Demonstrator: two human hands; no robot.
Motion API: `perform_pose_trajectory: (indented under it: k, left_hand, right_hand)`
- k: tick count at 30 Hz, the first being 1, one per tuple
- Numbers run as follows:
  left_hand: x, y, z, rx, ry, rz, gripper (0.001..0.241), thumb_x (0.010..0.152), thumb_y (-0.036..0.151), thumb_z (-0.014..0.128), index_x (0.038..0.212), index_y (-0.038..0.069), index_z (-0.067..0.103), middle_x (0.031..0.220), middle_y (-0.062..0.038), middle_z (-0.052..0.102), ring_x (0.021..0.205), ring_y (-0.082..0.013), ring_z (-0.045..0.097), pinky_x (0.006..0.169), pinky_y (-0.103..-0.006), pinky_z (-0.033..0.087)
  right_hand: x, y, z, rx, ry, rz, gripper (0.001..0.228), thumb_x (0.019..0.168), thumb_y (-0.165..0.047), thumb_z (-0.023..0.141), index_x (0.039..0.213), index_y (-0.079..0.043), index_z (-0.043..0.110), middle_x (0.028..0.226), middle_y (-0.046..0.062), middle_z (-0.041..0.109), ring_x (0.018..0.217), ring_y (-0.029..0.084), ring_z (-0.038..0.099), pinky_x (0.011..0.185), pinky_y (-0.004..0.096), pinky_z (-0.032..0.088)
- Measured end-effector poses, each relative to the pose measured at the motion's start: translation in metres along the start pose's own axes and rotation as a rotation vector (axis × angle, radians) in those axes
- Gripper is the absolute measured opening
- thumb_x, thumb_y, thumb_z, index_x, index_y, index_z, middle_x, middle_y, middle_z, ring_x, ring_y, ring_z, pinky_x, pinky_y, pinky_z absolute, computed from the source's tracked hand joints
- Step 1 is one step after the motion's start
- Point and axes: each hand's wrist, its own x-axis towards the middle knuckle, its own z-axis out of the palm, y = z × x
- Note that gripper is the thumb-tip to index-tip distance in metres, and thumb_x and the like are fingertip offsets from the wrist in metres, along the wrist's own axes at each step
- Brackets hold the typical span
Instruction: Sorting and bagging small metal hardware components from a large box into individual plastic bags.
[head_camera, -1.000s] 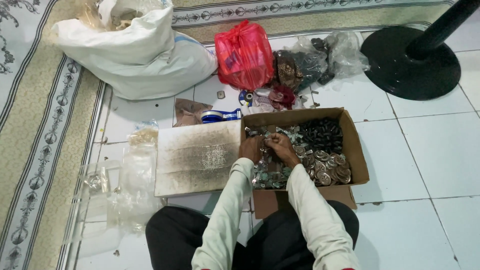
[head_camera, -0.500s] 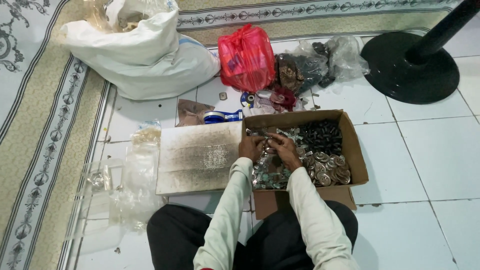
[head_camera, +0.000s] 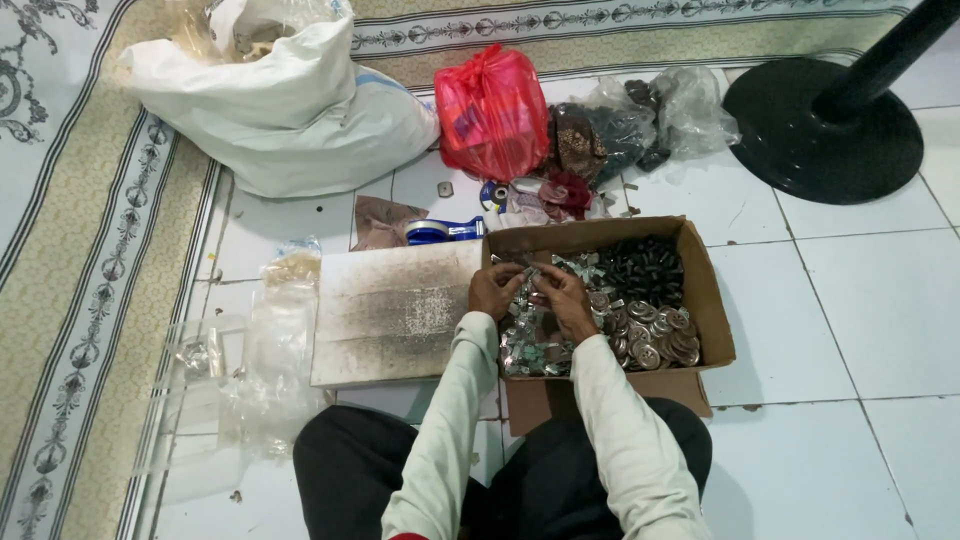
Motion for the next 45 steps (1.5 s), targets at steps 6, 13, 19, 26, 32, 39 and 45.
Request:
perform_pose_trajectory:
  k: [6,13,19,26,32,39,45]
  left_hand:
    - [-0.005,0.008,-0.004,-0.144,-0.004,-0.022,0.024,0.084,0.021,0.085,0.107,0.018,0.082,0.099,-0.008,0.080,0.097,-0.0210,0.074,0.086,-0.0363,0.059]
    - [-0.008,0.011,0.000,-0.269,0.033,-0.056,0.024,0.082,0.019,0.087,0.104,0.012,0.082,0.089,-0.012,0.079,0.076,-0.0178,0.071,0.070,-0.0322,0.062]
    - [-0.003,0.014,0.005,-0.307,0.162,-0.115,0.020,0.080,0.021,0.087,0.097,0.012,0.083,0.079,-0.010,0.076,0.058,-0.0140,0.064,0.054,-0.0267,0.058]
    - [0.000,0.005,0.004,-0.167,0.101,-0.072,0.016,0.084,0.020,0.079,0.098,0.013,0.082,0.081,-0.011,0.077,0.066,-0.0195,0.071,0.054,-0.0330,0.059]
    - [-0.003,0.006,0.007,-0.201,0.189,-0.035,0.017,0.087,0.015,0.076,0.100,0.006,0.080,0.082,-0.016,0.076,0.063,-0.0222,0.070,0.051,-0.0353,0.057]
    - [0.001,-0.003,0.005,-0.302,0.064,-0.024,0.020,0.092,0.013,0.072,0.106,-0.001,0.075,0.093,-0.020,0.076,0.077,-0.0250,0.074,0.064,-0.0368,0.066]
    - [-0.003,-0.004,0.002,-0.386,0.077,0.009,0.019,0.090,0.005,0.075,0.107,-0.003,0.073,0.099,-0.023,0.074,0.083,-0.0254,0.073,0.070,-0.0368,0.066]
  right_hand:
    - [0.002,0.004,0.003,0.052,0.002,0.020,0.028,0.091,-0.013,0.080,0.116,-0.005,0.071,0.096,0.006,0.070,0.087,0.017,0.072,0.079,0.038,0.066]
    - [-0.014,-0.017,0.019,0.021,-0.055,-0.021,0.022,0.096,-0.016,0.074,0.114,-0.003,0.069,0.098,0.009,0.068,0.093,0.019,0.068,0.080,0.040,0.064]
    - [-0.015,-0.018,0.019,0.035,-0.081,-0.061,0.016,0.098,-0.015,0.070,0.110,-0.005,0.066,0.095,0.006,0.067,0.091,0.017,0.067,0.077,0.036,0.064]
    - [-0.014,-0.022,0.017,0.088,-0.047,-0.104,0.020,0.097,-0.012,0.070,0.114,-0.006,0.062,0.088,0.003,0.066,0.077,0.012,0.065,0.068,0.028,0.065]
    - [-0.016,-0.024,0.018,0.142,-0.038,-0.083,0.026,0.096,-0.011,0.070,0.120,-0.007,0.061,0.087,-0.001,0.063,0.075,0.009,0.065,0.067,0.026,0.067]
    - [-0.006,-0.010,0.016,0.011,-0.029,-0.111,0.028,0.096,-0.011,0.071,0.119,-0.001,0.059,0.087,0.007,0.067,0.072,0.014,0.068,0.063,0.029,0.064]
    - [-0.013,-0.018,0.022,-0.010,-0.047,-0.143,0.034,0.092,-0.012,0.078,0.119,0.001,0.062,0.089,0.012,0.073,0.074,0.016,0.072,0.064,0.031,0.065]
